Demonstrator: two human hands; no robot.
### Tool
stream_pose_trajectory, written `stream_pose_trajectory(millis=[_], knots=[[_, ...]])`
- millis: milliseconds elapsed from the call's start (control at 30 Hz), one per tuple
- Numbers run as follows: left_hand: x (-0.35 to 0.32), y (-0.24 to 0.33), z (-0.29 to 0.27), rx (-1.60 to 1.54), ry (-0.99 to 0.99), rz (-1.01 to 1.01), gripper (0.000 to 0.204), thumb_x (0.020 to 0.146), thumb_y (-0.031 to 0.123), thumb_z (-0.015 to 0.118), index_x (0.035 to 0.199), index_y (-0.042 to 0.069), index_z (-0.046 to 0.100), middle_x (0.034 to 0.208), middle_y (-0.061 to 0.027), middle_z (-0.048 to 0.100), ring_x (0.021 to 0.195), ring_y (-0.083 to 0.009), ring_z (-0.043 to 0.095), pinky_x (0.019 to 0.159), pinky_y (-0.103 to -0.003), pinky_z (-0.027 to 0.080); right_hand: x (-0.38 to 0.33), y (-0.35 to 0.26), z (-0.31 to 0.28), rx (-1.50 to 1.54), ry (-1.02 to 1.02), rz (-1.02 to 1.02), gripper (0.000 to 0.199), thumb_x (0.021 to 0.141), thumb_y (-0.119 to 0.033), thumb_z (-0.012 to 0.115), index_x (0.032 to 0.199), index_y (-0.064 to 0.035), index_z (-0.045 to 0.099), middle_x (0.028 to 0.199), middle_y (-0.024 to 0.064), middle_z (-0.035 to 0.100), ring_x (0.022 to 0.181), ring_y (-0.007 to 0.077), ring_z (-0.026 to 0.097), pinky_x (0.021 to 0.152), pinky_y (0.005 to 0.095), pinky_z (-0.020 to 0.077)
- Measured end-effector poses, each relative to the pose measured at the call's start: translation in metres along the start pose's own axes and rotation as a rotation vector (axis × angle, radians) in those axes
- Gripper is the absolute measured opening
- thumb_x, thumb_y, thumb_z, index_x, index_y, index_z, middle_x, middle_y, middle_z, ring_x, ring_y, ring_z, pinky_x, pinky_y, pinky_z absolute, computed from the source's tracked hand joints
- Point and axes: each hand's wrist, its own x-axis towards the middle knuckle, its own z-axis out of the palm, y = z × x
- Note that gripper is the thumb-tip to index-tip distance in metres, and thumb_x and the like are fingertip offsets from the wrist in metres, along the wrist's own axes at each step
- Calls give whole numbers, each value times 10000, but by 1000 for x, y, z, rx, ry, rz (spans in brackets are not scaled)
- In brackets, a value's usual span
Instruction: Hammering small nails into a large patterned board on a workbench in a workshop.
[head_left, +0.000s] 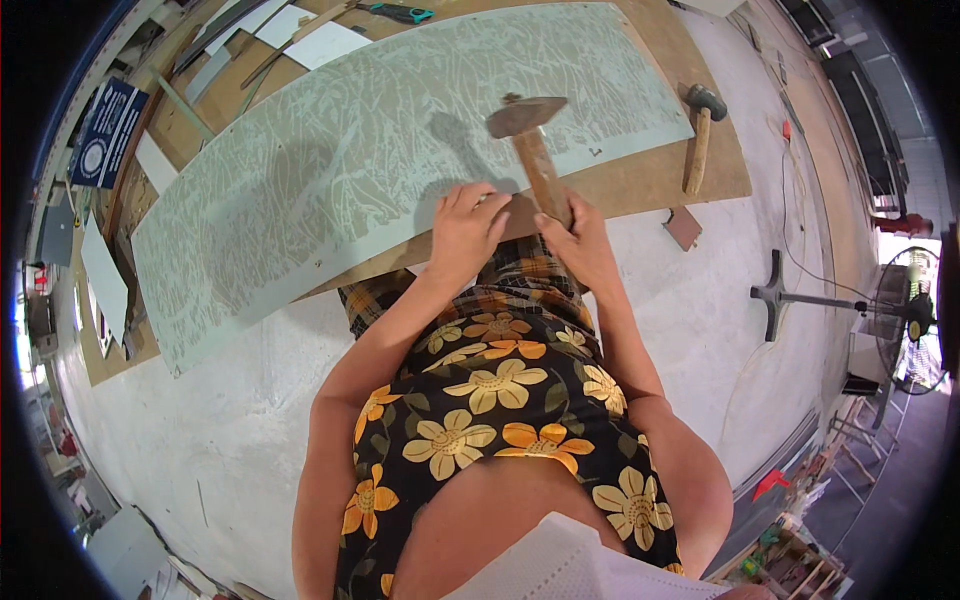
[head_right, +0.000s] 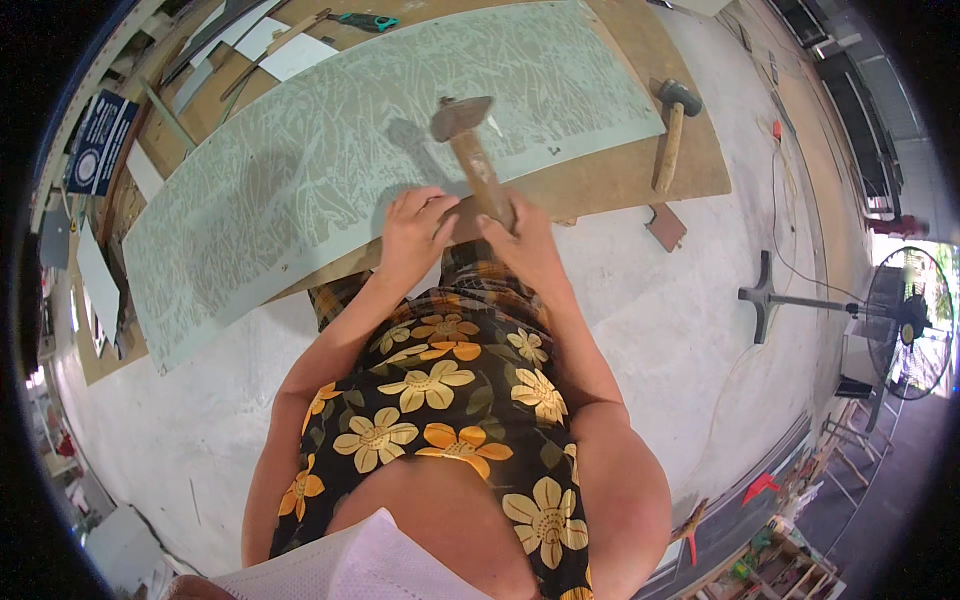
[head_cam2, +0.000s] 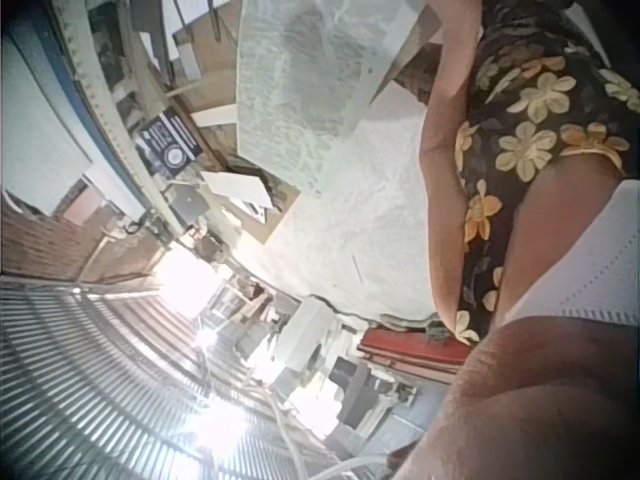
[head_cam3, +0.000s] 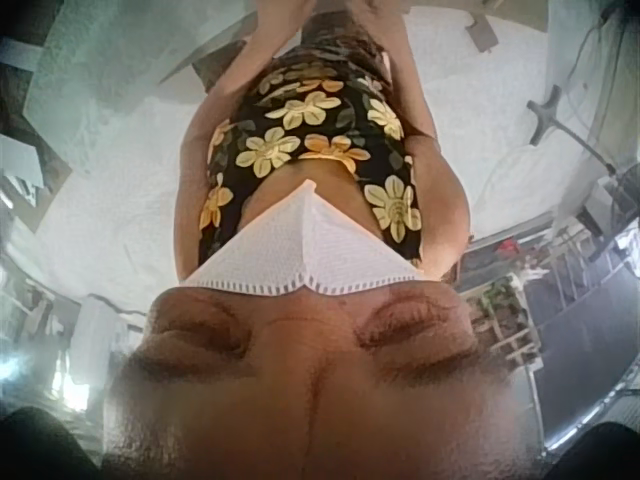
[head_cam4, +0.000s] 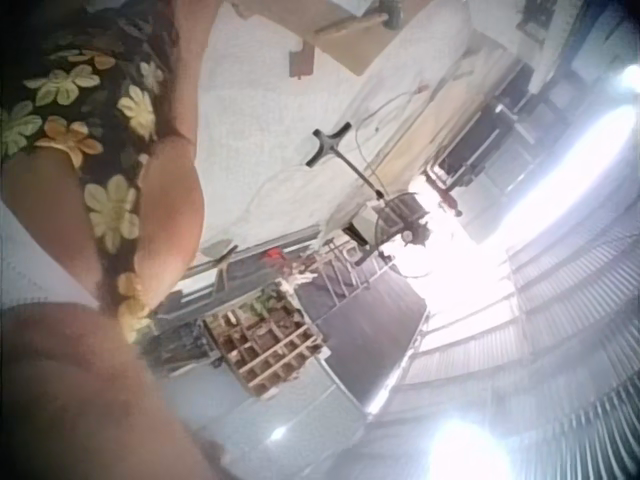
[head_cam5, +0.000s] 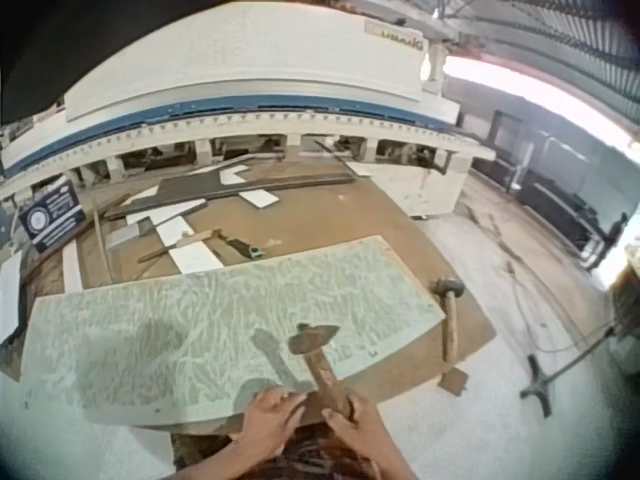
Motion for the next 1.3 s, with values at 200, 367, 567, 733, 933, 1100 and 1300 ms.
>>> stream_pose_trajectory(millis=[200,367,567,733,933,1100,1300], knots=[[34,-2,50,-80,-57,-27,258,775,88,745,1027,91,690,1034,-74,619,982,-298,588,852,-424,465,-39,0,-45,72,218,220,238,886,-138,638,1062,16,598,647,-11,517,533,65,480,484,251,396],[50,-6,71,-60,-80,-91,237,779,104,743,1010,102,691,1000,-81,623,974,-304,587,856,-422,470,-54,14,-56,137,270,247,219,893,-145,627,1030,19,581,635,-22,488,519,58,462,472,242,384],[57,-10,82,-38,-106,-145,166,783,116,736,945,108,700,919,-76,608,942,-305,587,837,-423,475,-61,16,-55,163,259,281,268,895,-160,629,1075,30,576,662,-24,494,539,58,469,487,234,389],[55,-14,83,-66,-62,-134,115,765,101,737,876,99,706,872,-74,592,902,-294,582,814,-417,479,-61,26,-45,145,196,267,193,902,-150,620,1023,-6,577,638,-32,493,519,51,452,476,230,371],[55,-13,81,-88,-62,-146,156,752,85,747,903,76,708,885,-85,595,900,-290,588,813,-417,481,-61,42,-37,56,141,223,236,902,-174,629,1040,10,577,648,-27,497,527,54,461,481,232,374],[56,-13,76,-135,-84,-162,275,735,58,755,998,46,675,913,-106,602,895,-309,594,824,-411,485,-55,36,-34,49,125,265,300,888,-195,642,1076,32,587,699,-7,529,590,70,471,530,249,395],[52,-16,70,-183,-111,-169,339,755,16,720,1078,42,622,937,-121,603,937,-306,585,838,-407,475,-54,15,-39,84,96,320,334,879,-190,642,1107,49,596,736,18,566,629,88,483,573,261,419]])
